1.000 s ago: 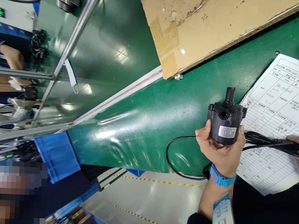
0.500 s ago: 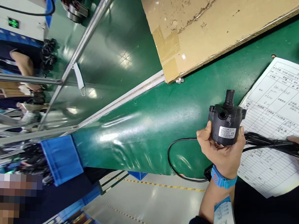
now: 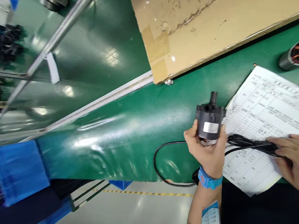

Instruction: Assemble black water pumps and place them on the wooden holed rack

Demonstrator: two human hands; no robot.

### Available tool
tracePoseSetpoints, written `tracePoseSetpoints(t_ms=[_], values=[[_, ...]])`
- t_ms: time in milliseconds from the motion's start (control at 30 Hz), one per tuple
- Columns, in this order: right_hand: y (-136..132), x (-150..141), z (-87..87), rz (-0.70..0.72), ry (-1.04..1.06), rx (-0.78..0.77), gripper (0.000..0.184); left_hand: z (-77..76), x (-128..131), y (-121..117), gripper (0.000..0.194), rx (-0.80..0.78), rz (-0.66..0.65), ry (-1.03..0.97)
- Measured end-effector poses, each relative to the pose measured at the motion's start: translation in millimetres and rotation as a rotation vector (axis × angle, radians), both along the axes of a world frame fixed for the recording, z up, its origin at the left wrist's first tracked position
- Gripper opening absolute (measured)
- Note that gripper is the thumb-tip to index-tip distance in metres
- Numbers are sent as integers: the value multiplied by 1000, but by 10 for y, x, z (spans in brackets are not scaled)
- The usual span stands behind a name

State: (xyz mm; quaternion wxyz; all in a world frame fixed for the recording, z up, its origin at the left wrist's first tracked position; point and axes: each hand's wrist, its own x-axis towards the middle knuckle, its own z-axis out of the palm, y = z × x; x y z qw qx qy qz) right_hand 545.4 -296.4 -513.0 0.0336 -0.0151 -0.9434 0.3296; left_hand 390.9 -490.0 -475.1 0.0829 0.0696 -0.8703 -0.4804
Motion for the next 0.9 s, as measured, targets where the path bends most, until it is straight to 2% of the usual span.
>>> tracePoseSetpoints(t_ms=[133,200,267,333,400,533,633,700,767,833,900], values=[[-38,-149,57,52,92,79,17,16,-75,-15,54,-6,14,-127],[-41,-177,82,68,114,72,21,25,-101,-17,54,9,-17,-204],[-47,-187,103,67,119,62,25,29,-111,-23,61,13,-67,-242],[-58,-193,117,66,115,55,27,34,-103,-39,77,-13,-101,-203],[-70,-202,126,65,119,50,27,57,-87,-65,87,-84,-85,-78],[-75,-220,138,60,114,24,26,229,-73,-94,68,-178,28,179],[-58,-220,138,64,110,3,24,424,-77,-81,53,-131,-5,197],[-47,-213,134,71,110,-6,21,525,-29,-88,49,-138,-82,199],[-47,-208,132,74,101,-17,19,569,118,-134,48,-243,-215,192],[-55,-209,137,64,90,-48,19,543,377,-213,46,-439,-403,172],[-62,-218,150,57,74,-87,19,436,703,-294,40,-619,-614,157]])
